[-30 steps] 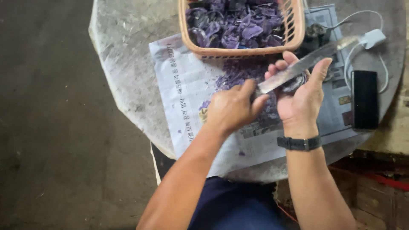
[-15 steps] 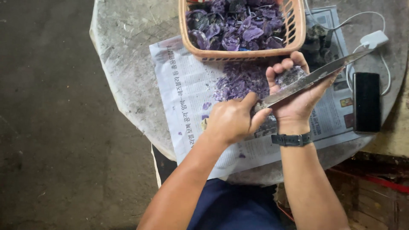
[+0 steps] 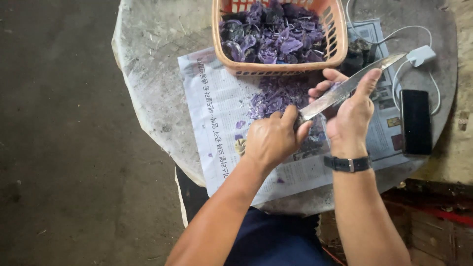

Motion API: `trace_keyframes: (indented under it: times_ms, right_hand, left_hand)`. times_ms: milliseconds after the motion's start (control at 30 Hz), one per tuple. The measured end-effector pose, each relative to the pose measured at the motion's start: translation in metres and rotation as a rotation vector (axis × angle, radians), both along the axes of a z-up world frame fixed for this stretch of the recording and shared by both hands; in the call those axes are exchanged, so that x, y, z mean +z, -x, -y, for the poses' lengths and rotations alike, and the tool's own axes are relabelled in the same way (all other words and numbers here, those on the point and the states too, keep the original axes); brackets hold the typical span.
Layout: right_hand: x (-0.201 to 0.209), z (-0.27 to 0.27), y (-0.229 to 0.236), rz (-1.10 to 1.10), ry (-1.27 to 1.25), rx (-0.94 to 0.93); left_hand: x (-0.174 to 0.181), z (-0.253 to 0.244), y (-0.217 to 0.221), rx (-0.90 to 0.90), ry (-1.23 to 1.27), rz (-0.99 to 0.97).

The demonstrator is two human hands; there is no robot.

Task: Using a knife to scrape and smooth the edges of small purple wax discs over a newspaper.

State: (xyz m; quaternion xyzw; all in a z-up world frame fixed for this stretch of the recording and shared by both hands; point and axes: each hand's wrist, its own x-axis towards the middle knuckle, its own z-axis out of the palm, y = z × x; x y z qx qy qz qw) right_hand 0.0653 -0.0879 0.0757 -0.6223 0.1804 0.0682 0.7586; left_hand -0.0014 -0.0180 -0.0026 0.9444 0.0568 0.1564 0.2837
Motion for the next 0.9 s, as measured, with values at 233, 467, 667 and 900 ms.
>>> trace_keyframes:
  times_ms: [233, 467, 667, 900]
  right_hand:
    - [-0.031, 0.039, -0.022, 0.121, 0.167, 0.233]
    - [-0.034, 0.042, -0.024, -0.118, -0.542, 0.248]
    - [-0.049, 0.033, -0.024, -0.085, -0.645, 0.266]
    - [-0.059, 0.018, -0.030, -0.051, -0.706, 0.244]
  left_hand:
    - [0.009, -0.008, 0.002, -0.029, 0.028, -0.095]
    - [0.007, -0.028, -0.004, 0.018, 0.216, -0.194]
    - [0.013, -0.033, 0.004, -0.025, 0.316, -0.173]
    - [0.014, -0.031, 0.008, -0.158, 0.242, -0.060]
